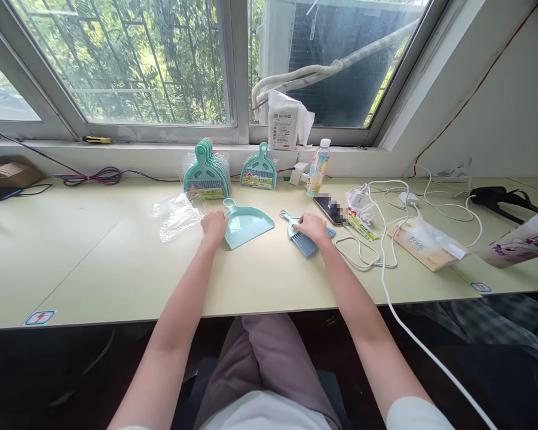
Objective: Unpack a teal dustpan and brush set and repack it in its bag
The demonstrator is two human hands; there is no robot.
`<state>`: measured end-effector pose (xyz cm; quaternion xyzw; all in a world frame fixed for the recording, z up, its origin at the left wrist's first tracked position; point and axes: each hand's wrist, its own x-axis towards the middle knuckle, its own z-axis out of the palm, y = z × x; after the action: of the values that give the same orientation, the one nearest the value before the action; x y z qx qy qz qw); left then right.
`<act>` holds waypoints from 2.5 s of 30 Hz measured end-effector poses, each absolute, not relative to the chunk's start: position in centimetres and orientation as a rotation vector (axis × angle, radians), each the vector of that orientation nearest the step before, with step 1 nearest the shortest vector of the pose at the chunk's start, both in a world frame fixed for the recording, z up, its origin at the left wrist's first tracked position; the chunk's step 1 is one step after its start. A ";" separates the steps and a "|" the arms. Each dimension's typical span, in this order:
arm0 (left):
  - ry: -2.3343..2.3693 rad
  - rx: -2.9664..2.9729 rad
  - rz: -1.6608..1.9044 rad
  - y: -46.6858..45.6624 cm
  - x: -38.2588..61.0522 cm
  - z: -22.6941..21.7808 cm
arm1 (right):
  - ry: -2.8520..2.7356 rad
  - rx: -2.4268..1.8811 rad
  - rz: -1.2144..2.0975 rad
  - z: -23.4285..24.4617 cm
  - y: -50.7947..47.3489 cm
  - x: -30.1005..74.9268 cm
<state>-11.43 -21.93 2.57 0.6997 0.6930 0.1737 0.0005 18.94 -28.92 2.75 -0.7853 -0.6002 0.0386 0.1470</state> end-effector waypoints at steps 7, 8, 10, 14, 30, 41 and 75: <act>1.722 2.448 0.573 -25.3 -6.7 2.3 | -1.620 -2.008 0.121 4.1 -29.3 17.7; 1.543 2.522 0.572 -26.0 -5.9 2.4 | -1.671 -1.989 0.150 4.3 -29.5 17.3; 1.139 2.638 0.583 -27.3 -4.7 2.5 | -1.797 -1.973 0.191 4.5 -29.8 16.5; 0.780 2.710 0.835 -27.7 -4.5 2.7 | -1.953 -1.935 0.172 4.6 -30.2 15.5; 0.799 3.138 0.710 -25.3 -6.1 1.5 | -2.074 -1.860 0.323 5.4 -30.2 16.5; 0.752 3.360 0.619 -25.5 -6.1 1.7 | -2.109 -1.936 0.379 5.6 -30.6 15.7; 0.793 0.867 1.101 -25.1 -4.7 2.5 | -0.962 -2.429 -0.401 4.3 -30.5 27.4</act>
<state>-4.69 -25.07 2.49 0.3884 0.3548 0.4929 0.6931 27.39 -30.48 4.34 -0.8905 -0.3528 -0.1471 0.2466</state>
